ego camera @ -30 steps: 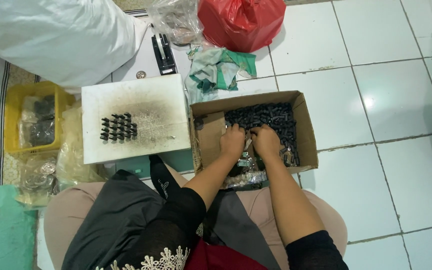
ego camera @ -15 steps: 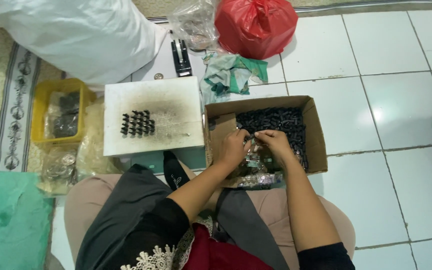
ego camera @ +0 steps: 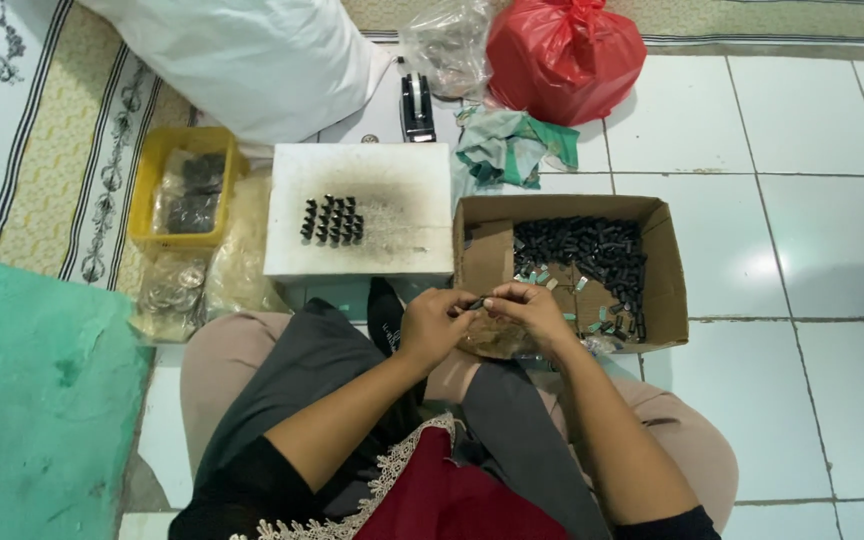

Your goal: The person sits on the floor and repeatedly picks small black components and light-colored strips from a cardboard box, then places them onto a white foam tray. The person handles the items one at a time and arranges them in rows on the tray.

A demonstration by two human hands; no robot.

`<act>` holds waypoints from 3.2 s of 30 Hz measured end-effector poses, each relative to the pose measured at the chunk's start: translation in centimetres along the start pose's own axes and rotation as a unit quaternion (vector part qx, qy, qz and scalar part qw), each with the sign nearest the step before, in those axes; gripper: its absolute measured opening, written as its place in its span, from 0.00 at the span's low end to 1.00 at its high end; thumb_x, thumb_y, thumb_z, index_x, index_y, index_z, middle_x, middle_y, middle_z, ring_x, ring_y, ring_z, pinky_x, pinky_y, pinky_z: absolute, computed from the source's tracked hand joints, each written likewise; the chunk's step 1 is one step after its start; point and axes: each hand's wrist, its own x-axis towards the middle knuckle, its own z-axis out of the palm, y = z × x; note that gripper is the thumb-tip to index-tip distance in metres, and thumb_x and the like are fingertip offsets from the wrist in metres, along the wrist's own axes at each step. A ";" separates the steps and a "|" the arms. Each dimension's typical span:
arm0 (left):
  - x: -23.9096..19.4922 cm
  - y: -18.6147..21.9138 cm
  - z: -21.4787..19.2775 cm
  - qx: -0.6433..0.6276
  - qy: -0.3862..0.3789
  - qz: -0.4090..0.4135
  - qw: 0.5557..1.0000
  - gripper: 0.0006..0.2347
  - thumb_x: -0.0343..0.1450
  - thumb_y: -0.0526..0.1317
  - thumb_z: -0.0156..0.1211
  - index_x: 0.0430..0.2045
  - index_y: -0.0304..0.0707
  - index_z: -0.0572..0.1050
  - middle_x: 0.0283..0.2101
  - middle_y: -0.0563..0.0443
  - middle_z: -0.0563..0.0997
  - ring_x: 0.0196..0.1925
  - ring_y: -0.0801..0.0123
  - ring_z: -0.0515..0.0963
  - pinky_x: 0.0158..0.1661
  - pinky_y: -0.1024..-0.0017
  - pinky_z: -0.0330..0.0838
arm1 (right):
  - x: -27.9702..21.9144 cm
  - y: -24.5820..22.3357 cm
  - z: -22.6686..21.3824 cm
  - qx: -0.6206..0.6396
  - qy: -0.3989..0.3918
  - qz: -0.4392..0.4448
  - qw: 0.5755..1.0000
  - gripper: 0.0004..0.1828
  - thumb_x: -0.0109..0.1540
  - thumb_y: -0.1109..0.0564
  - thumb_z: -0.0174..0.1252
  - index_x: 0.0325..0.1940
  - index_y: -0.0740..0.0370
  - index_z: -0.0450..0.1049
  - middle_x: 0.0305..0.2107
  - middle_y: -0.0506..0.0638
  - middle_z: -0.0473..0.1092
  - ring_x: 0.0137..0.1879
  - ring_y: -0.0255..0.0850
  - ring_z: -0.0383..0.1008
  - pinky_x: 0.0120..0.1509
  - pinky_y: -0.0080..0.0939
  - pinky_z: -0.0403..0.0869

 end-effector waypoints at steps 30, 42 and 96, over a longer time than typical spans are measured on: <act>-3.5 -2.5 -7.1 -0.327 0.097 -0.095 0.935 0.08 0.63 0.31 0.75 0.33 0.35 0.86 0.27 0.42 0.86 0.31 0.72 0.83 0.32 0.75 0.77 | -5.8 -6.4 11.6 -0.181 0.017 -0.224 0.957 0.08 0.65 0.61 0.64 0.42 0.71 0.82 0.27 0.61 0.75 0.41 0.47 0.77 0.42 0.48 0.80; -3.2 -3.9 -7.5 -0.329 0.091 -0.100 0.934 0.08 0.63 0.32 0.75 0.33 0.36 0.86 0.26 0.44 0.85 0.27 0.73 0.81 0.29 0.78 0.72 | -4.7 -7.8 12.6 -0.305 0.001 -0.273 0.912 0.03 0.61 0.65 0.66 0.38 0.68 0.82 0.25 0.60 0.76 0.36 0.50 0.79 0.36 0.47 0.79; 1.5 -6.5 -6.4 -0.110 0.235 -0.102 0.960 0.10 0.71 0.35 0.65 0.44 0.32 0.82 0.40 0.38 0.84 0.37 0.50 0.84 0.34 0.63 0.80 | 11.8 -5.0 16.2 -0.291 0.067 -0.219 0.929 0.08 0.59 0.61 0.69 0.41 0.66 0.82 0.27 0.60 0.79 0.38 0.47 0.80 0.41 0.44 0.77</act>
